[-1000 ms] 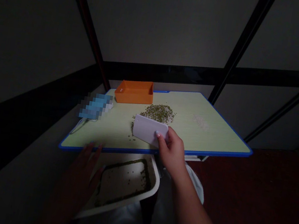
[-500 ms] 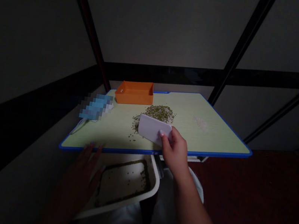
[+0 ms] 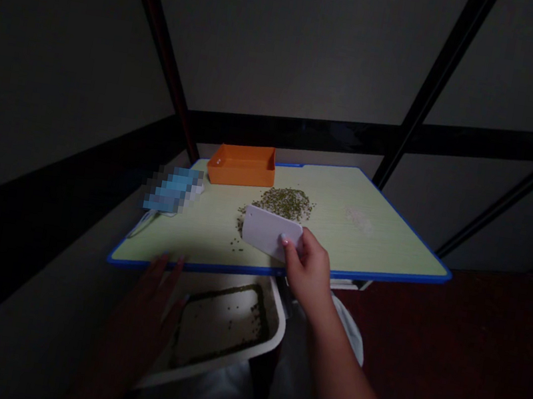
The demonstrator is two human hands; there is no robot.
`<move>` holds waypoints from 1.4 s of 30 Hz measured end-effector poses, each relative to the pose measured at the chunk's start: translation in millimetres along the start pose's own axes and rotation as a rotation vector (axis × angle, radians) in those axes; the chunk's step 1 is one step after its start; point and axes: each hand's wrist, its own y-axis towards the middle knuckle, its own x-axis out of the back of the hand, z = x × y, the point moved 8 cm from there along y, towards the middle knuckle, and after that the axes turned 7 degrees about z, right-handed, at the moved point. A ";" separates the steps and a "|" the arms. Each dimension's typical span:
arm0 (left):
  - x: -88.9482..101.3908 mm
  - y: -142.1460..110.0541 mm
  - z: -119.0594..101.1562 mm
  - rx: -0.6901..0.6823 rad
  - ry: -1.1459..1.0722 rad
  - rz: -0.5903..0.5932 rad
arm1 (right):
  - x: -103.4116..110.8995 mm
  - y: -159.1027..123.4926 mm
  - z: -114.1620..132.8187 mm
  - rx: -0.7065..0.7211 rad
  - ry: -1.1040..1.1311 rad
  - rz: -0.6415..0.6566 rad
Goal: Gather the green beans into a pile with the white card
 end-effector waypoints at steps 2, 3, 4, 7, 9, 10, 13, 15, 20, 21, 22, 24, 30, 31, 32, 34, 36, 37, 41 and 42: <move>-0.2 -0.6 0.1 0.013 -0.009 0.002 | 1.1 0.3 -0.5 0.003 0.008 -0.007; -0.4 -0.9 -0.1 0.018 -0.014 0.007 | 1.0 0.4 -0.4 0.007 0.015 -0.005; -0.7 -1.1 -0.3 0.023 -0.020 0.013 | 0.4 0.5 -0.3 0.012 0.022 0.000; -1.7 -1.4 0.3 0.038 -0.031 0.026 | -2.4 0.6 -0.4 0.016 0.031 0.016; -1.6 -1.5 1.0 0.043 -0.030 0.019 | -3.7 0.9 -1.4 0.009 0.030 0.015; -1.4 -1.5 1.1 0.040 -0.027 0.015 | -4.1 1.0 -1.9 0.006 0.030 0.014; 0.0 -1.1 0.6 0.029 -0.017 0.013 | -4.7 1.5 -1.9 0.010 0.042 0.018; 0.9 -0.5 0.7 0.028 -0.014 0.024 | -4.2 1.4 -1.4 0.012 0.053 0.021; 0.7 0.4 0.9 0.031 -0.027 0.049 | -5.8 0.2 -0.1 0.018 0.088 0.061; 1.1 0.3 0.9 0.035 -0.028 0.042 | -6.3 0.1 -0.2 0.020 0.093 0.066; 1.5 0.0 1.0 0.041 -0.026 0.033 | -6.3 0.0 -0.5 0.021 0.097 0.064; 1.8 -0.4 -0.1 0.040 -0.019 0.025 | -5.5 0.2 -1.8 0.018 0.095 0.045; 2.0 -0.6 -1.2 0.023 -0.013 0.013 | -7.8 1.7 -3.7 0.015 0.089 0.047; 1.5 -0.6 -0.6 0.027 -0.015 0.014 | -8.2 1.7 -3.5 0.016 0.088 0.051; 0.9 -0.6 -0.2 0.030 -0.018 0.017 | -8.4 1.6 -3.3 0.017 0.085 0.054; -0.2 -0.8 0.1 0.033 -0.020 0.020 | -8.7 1.4 -2.4 0.023 0.084 0.062; -0.7 -1.1 0.1 0.037 -0.019 0.018 | -8.4 1.1 -1.4 0.033 0.089 0.067; -0.8 -1.3 0.1 0.040 -0.018 0.019 | -8.1 1.0 -1.2 0.036 0.091 0.067; 0.5 -0.8 -0.1 0.042 -0.014 0.024 | -8.4 0.9 -1.7 0.036 0.092 0.078; 1.2 -0.4 -0.5 0.037 -0.012 0.025 | -9.1 1.0 -2.0 0.036 0.094 0.086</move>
